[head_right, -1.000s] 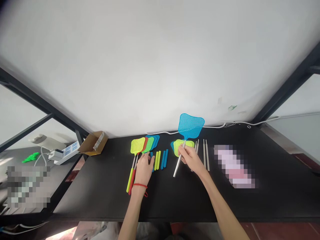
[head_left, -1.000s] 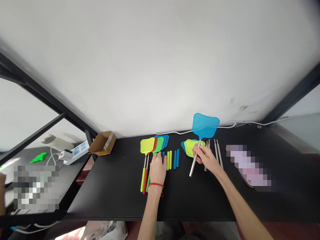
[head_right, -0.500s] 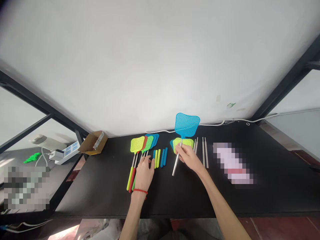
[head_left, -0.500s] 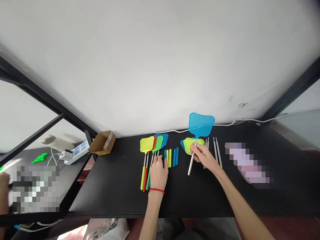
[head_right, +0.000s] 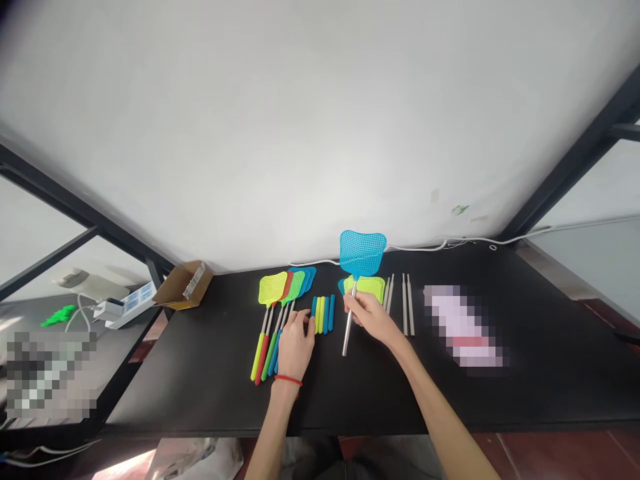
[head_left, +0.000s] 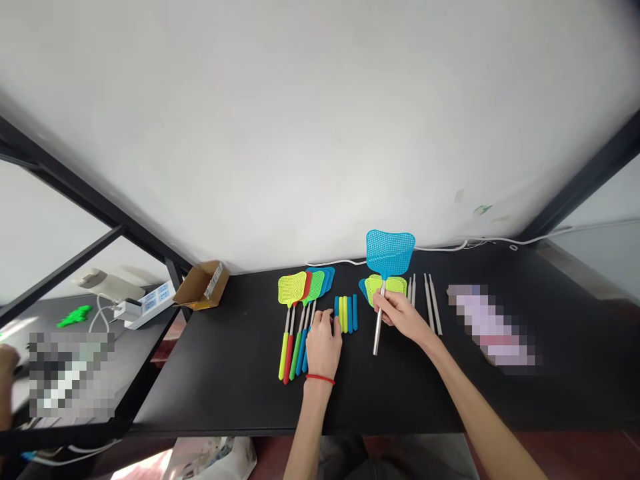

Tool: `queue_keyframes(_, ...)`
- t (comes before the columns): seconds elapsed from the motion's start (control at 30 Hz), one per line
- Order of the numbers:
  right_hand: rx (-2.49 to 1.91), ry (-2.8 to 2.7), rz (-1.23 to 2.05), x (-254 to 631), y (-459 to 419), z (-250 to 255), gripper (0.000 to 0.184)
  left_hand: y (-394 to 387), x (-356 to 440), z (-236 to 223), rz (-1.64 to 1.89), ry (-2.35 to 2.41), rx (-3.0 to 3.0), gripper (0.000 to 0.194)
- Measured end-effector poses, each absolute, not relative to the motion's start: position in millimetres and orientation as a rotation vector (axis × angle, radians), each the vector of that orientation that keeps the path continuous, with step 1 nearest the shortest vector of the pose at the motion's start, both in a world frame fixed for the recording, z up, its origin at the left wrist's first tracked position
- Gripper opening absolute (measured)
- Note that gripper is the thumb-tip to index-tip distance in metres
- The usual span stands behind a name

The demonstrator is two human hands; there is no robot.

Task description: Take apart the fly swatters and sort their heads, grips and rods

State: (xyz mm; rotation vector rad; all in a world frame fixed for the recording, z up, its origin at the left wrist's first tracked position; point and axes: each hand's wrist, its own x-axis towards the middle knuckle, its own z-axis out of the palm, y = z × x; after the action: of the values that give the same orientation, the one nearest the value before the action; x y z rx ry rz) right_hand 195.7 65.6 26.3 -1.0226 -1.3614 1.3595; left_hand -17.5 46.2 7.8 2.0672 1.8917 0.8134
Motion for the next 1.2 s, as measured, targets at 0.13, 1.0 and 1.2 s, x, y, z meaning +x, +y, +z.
queue_keyframes(0.13,-0.996,-1.356,1.414,193.5,65.9,25.0,0.044,45.0,-20.5,11.2,0.989,1.837,1.997,0.026)
queue_keyframes(1.0,-0.938,-1.64,1.417,166.0,57.1,26.5,0.042,71.2,3.4,17.0,1.13,0.812,1.052,0.04)
queue_keyframes(1.2,-0.915,-1.628,1.435,159.8,52.5,28.2,0.042,71.6,0.9,16.4,1.146,0.722,0.97,0.04)
